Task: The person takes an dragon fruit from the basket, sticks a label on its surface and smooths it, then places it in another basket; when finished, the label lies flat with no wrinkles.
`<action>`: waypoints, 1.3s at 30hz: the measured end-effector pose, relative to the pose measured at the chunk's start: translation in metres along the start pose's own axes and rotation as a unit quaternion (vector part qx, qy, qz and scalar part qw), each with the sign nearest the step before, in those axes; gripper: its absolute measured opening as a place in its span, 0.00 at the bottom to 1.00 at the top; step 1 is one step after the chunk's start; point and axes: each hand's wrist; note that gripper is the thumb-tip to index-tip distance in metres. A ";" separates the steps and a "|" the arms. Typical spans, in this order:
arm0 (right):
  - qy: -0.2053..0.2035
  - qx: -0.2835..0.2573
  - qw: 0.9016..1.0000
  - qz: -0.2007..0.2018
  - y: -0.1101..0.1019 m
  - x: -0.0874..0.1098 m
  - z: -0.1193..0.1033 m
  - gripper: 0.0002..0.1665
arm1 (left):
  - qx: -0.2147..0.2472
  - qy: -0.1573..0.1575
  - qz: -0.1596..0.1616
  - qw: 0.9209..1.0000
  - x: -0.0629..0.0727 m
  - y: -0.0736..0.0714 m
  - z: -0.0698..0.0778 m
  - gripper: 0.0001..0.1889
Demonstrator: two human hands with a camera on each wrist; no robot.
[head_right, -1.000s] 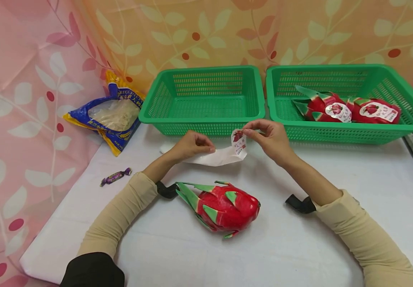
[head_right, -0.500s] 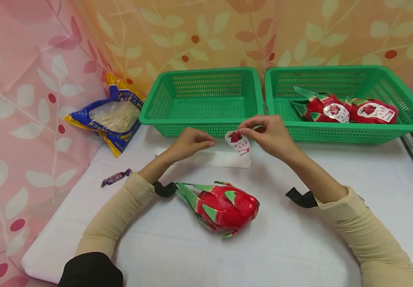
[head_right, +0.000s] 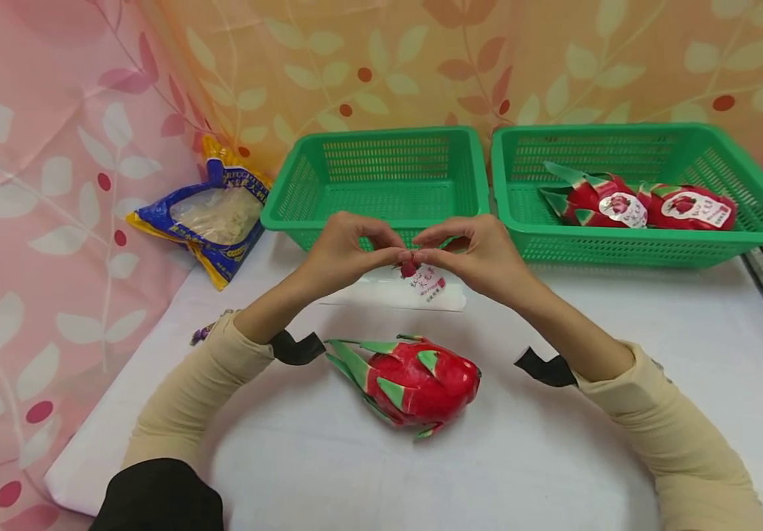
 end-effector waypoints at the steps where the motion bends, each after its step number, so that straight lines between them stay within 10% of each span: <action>1: 0.008 0.012 1.000 0.006 0.001 0.002 -0.002 0.14 | 0.008 -0.003 0.009 1.000 0.001 0.001 0.000 0.04; 9: 0.089 0.038 0.995 -0.002 -0.009 0.026 -0.014 0.10 | 0.061 0.006 0.076 0.995 0.018 0.001 0.008 0.06; 20: 0.036 -0.019 0.994 -0.104 -0.013 0.080 -0.026 0.06 | 0.118 0.030 0.008 0.993 0.081 0.037 0.027 0.02; 29: -0.042 -0.004 0.988 -0.146 -0.001 0.104 -0.016 0.13 | -0.024 0.020 0.015 0.999 0.114 0.068 0.028 0.07; 39: -0.138 0.030 0.984 -0.113 0.008 0.097 0.000 0.19 | -0.152 0.088 0.045 0.983 0.112 0.080 0.016 0.09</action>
Point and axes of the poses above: each hand's wrist, its own x-axis away from the middle knuckle, its own y-axis out of the palm, z = x × y, and after that the axes turned 3 degrees about x, right-handed
